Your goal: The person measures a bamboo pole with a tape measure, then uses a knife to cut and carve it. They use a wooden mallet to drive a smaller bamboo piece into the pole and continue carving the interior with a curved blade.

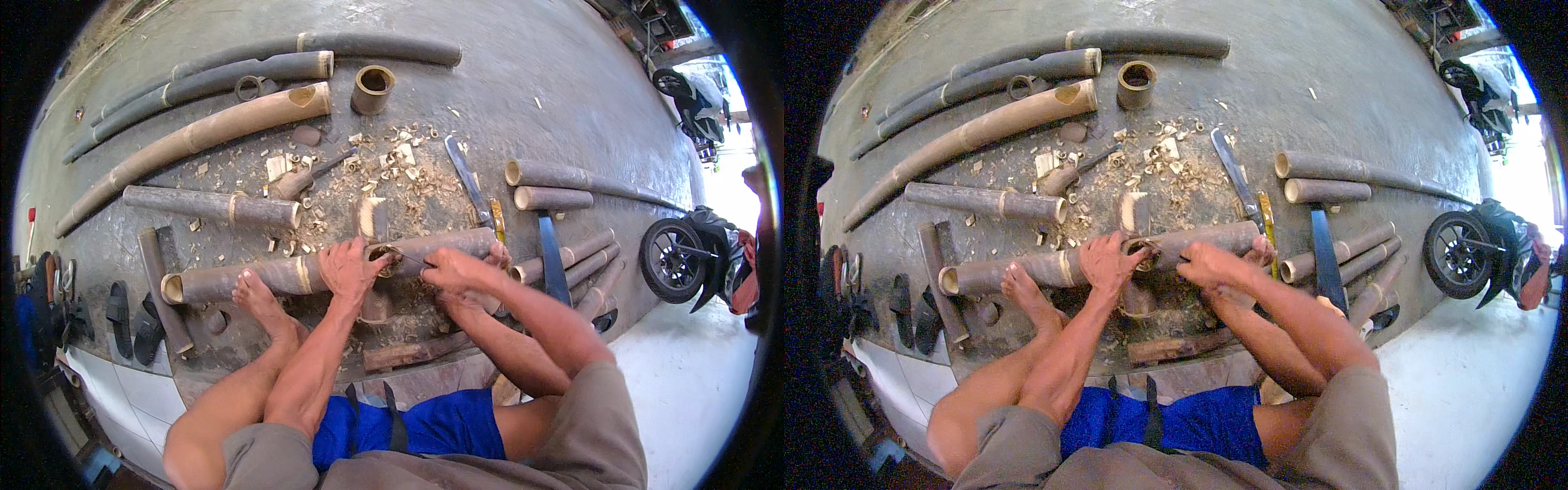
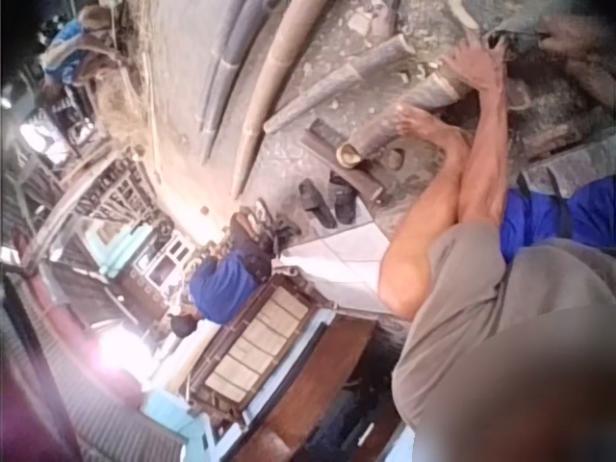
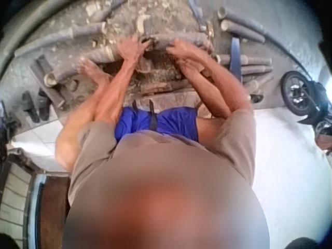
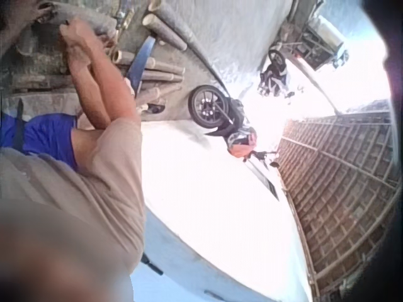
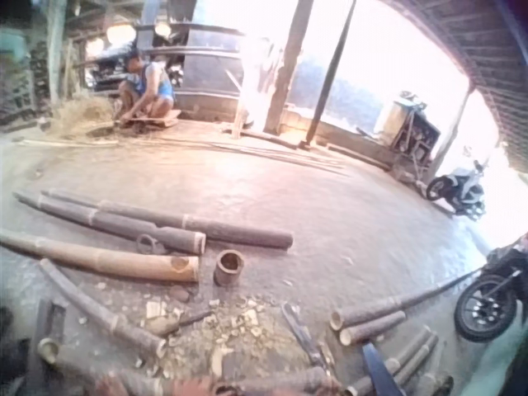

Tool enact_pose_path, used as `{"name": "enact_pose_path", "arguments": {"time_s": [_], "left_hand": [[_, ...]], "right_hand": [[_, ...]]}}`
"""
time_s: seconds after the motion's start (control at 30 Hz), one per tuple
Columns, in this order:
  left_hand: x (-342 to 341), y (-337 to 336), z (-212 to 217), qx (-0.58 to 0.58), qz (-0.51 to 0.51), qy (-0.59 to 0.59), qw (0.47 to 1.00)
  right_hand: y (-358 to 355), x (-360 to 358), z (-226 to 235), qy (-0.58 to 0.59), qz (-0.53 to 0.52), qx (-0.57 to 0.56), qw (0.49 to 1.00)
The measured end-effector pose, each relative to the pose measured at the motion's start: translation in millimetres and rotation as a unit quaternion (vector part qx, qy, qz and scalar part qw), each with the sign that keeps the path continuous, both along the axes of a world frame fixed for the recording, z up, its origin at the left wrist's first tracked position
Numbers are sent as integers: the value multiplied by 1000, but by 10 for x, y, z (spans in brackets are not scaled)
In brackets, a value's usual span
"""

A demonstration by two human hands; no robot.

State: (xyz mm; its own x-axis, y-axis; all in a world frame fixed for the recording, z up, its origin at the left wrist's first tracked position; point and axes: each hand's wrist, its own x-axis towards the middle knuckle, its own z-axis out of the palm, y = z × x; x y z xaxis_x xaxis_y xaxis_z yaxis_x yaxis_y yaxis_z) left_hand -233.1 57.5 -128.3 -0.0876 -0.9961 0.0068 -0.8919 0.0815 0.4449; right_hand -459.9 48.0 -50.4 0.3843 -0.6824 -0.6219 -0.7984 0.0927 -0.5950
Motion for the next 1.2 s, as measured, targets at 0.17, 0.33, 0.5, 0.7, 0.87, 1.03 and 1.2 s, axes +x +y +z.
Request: {"name": "enact_pose_path", "arguments": {"time_s": [0.17, 0.33, 0.5, 0.7, 0.87, 1.03, 1.2], "left_hand": [[33, -29, 103, 16, -28, -18, 999], [416, -302, 311, 240, -193, -77, 948], [525, -399, 315, 275, -230, -81, 930], [508, -315, 287, 233, -220, -70, 945], [611, -243, 134, 172, -225, -38, 958], [630, -175, -37, 101, -216, 12, 971], [689, -266, 43, 128, -240, 8, 962]], "right_hand": [[-462, -70, 22, 38, 86, 129, 987], [374, 130, -286, -59, -85, -15, 994], [981, 431, -459, -177, -218, 152, 948], [1085, 1153, -245, -293, -497, 252, 777], [690, 1796, -95, -414, -689, 294, 517], [65, 2022, -271, -550, -744, 238, 297], [468, 1674, -302, -511, -696, 264, 431]]}}
